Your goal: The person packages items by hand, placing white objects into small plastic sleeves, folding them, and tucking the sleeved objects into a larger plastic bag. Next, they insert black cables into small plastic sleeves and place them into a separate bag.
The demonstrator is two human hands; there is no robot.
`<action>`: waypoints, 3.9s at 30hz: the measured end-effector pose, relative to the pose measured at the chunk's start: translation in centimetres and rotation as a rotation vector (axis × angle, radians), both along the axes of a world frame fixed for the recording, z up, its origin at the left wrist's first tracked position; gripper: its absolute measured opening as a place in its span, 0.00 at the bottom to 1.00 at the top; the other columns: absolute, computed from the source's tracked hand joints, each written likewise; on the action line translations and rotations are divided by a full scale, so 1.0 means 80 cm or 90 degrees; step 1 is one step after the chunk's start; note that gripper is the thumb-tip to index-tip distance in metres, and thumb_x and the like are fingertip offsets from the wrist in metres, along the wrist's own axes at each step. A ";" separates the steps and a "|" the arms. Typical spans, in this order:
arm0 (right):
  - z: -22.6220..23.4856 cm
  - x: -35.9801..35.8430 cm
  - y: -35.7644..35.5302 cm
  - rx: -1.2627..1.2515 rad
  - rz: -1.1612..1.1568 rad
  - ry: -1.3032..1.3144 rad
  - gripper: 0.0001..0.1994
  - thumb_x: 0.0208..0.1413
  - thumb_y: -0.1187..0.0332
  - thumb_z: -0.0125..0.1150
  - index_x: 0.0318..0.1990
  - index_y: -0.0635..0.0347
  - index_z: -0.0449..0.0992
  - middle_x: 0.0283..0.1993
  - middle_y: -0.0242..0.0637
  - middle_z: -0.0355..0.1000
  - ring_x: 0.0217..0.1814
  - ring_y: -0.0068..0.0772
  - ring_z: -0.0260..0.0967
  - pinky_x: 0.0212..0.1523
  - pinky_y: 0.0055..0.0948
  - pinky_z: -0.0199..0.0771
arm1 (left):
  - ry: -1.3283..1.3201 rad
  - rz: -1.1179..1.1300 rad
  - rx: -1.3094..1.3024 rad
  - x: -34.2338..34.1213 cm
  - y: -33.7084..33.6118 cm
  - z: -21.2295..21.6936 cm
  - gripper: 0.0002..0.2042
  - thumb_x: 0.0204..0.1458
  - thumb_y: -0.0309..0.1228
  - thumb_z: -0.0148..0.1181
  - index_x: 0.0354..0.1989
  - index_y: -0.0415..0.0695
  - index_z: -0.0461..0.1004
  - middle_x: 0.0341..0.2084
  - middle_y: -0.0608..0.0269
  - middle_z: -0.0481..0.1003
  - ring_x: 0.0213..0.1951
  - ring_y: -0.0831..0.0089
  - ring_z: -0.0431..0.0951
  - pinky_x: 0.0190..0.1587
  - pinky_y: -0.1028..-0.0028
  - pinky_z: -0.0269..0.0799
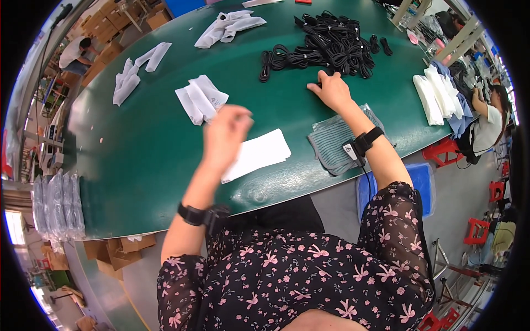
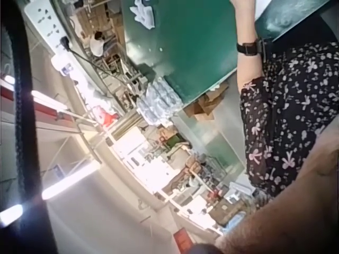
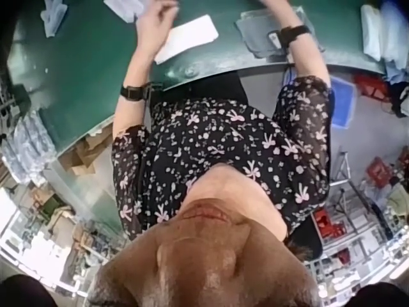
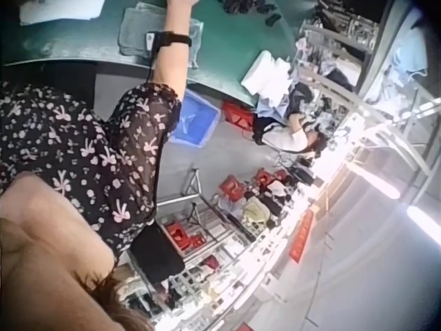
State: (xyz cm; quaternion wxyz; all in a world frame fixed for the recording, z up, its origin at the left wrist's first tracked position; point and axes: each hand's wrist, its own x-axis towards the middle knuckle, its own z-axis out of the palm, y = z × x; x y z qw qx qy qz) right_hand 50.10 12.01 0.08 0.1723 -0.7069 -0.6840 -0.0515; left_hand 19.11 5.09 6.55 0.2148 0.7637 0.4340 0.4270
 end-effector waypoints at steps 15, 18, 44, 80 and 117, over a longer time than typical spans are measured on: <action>0.040 -0.074 -0.139 -0.154 0.167 0.526 0.12 0.50 0.70 0.65 0.39 0.61 0.70 0.32 0.39 0.70 0.34 0.29 0.71 0.32 0.30 0.71 | 0.049 -0.018 -0.228 0.042 -0.050 -0.071 0.05 0.50 0.23 0.60 0.31 0.37 0.71 0.28 0.55 0.73 0.30 0.58 0.75 0.34 0.64 0.70; 0.038 -0.080 -0.160 0.026 0.275 0.477 0.14 0.48 0.71 0.68 0.42 0.61 0.72 0.34 0.38 0.69 0.32 0.31 0.71 0.32 0.30 0.72 | -0.015 -0.015 -0.271 0.039 -0.046 -0.078 0.04 0.52 0.23 0.59 0.31 0.37 0.71 0.26 0.60 0.72 0.27 0.68 0.72 0.33 0.71 0.68; 0.049 -0.117 -0.150 0.098 0.468 0.404 0.15 0.49 0.74 0.66 0.43 0.62 0.69 0.43 0.44 0.64 0.38 0.40 0.67 0.37 0.31 0.71 | -0.035 -0.176 -0.060 0.022 -0.034 -0.011 0.04 0.52 0.23 0.59 0.31 0.40 0.69 0.43 0.59 0.72 0.47 0.66 0.70 0.51 0.68 0.65; 0.113 -0.170 0.012 0.120 0.283 0.241 0.15 0.56 0.65 0.61 0.49 0.56 0.72 0.43 0.48 0.68 0.41 0.50 0.71 0.41 0.42 0.74 | -0.516 0.122 -0.143 -0.086 0.055 0.025 0.09 0.59 0.29 0.54 0.43 0.37 0.73 0.36 0.57 0.76 0.37 0.67 0.76 0.44 0.69 0.73; 0.041 -0.083 -0.166 -0.111 0.489 0.278 0.14 0.55 0.69 0.60 0.49 0.60 0.75 0.32 0.39 0.67 0.29 0.38 0.67 0.31 0.34 0.71 | -0.024 -0.135 -0.002 0.031 -0.053 -0.067 0.04 0.49 0.19 0.58 0.31 0.37 0.69 0.34 0.56 0.72 0.37 0.57 0.72 0.41 0.65 0.70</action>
